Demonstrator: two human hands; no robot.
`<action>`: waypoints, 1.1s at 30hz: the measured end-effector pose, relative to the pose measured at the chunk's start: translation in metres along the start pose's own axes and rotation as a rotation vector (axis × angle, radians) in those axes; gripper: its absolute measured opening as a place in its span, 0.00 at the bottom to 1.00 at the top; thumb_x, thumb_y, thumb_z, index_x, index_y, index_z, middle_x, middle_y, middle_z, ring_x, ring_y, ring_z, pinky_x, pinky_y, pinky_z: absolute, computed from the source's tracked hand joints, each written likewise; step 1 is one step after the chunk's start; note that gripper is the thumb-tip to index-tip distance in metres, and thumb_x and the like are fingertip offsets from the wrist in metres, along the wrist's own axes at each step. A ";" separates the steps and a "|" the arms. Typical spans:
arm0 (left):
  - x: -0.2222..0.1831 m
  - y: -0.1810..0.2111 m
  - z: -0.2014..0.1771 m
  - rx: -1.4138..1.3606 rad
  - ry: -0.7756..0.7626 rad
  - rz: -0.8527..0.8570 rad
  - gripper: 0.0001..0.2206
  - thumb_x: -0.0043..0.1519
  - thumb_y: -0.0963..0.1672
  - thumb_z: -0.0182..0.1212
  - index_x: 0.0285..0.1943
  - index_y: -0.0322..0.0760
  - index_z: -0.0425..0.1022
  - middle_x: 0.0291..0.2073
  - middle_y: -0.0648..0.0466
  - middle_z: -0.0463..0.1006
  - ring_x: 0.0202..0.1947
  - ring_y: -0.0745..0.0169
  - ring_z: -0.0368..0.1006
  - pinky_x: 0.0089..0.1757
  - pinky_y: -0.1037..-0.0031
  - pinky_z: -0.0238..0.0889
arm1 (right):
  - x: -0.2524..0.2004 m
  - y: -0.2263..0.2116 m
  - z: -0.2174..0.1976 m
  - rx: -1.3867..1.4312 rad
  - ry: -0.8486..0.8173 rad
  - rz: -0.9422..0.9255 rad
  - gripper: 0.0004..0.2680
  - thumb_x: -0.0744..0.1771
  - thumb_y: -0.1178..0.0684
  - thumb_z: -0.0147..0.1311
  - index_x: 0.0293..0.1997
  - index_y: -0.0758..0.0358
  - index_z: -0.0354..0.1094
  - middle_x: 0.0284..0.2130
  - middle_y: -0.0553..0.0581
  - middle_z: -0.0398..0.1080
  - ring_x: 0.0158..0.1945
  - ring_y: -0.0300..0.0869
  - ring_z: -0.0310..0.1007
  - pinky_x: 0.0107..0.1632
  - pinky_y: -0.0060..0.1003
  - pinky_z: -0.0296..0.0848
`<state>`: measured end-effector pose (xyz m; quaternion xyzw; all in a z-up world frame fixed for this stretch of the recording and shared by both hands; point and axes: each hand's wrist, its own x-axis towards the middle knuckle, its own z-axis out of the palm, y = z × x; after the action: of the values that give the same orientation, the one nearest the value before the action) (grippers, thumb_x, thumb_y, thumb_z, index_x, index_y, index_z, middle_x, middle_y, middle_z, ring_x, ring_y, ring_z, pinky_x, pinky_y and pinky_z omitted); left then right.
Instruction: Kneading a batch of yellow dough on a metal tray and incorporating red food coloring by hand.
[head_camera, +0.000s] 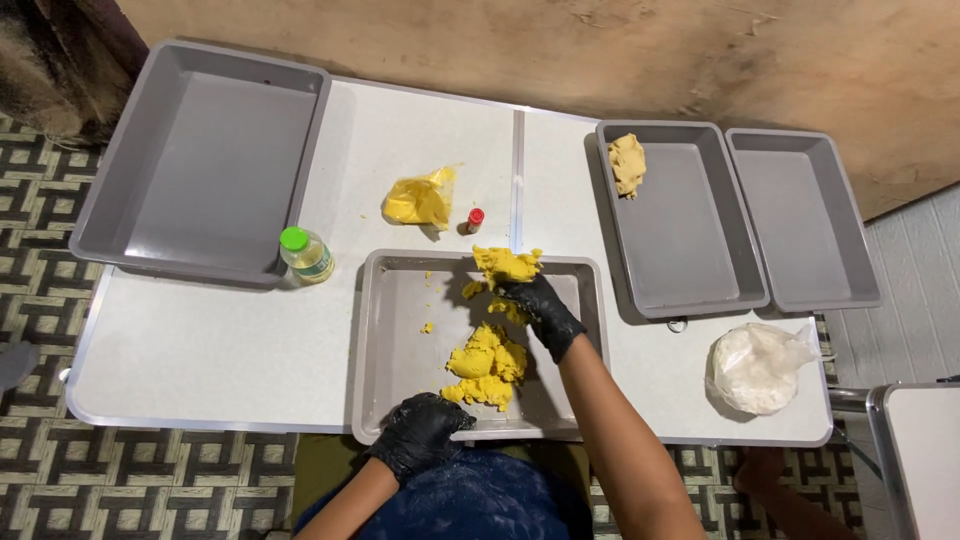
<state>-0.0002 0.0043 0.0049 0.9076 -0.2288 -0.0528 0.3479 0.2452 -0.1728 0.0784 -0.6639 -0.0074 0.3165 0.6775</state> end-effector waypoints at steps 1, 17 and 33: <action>0.002 0.002 -0.005 0.029 -0.041 -0.017 0.19 0.47 0.45 0.73 0.49 0.54 0.85 0.38 0.54 0.84 0.37 0.46 0.79 0.42 0.56 0.73 | 0.002 0.004 -0.011 -0.107 0.048 -0.057 0.20 0.63 0.57 0.62 0.64 0.63 0.67 0.59 0.58 0.73 0.63 0.47 0.73 0.66 0.42 0.71; 0.004 -0.002 -0.002 0.005 -0.117 -0.058 0.23 0.47 0.45 0.73 0.55 0.54 0.84 0.46 0.53 0.84 0.45 0.45 0.79 0.50 0.55 0.70 | -0.054 -0.010 -0.047 -0.547 0.195 0.100 0.27 0.65 0.38 0.56 0.71 0.58 0.59 0.71 0.57 0.59 0.75 0.49 0.57 0.75 0.44 0.54; -0.001 -0.006 0.016 -0.104 -0.059 -0.158 0.05 0.49 0.43 0.66 0.33 0.46 0.83 0.30 0.54 0.81 0.31 0.52 0.77 0.42 0.61 0.73 | -0.099 -0.023 0.067 -1.619 -0.354 -0.607 0.27 0.55 0.39 0.72 0.56 0.50 0.65 0.51 0.60 0.64 0.47 0.60 0.69 0.30 0.54 0.77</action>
<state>-0.0029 -0.0009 -0.0117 0.9016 -0.1638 -0.1185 0.3823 0.1472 -0.1545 0.1476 -0.8507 -0.5102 0.1190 0.0429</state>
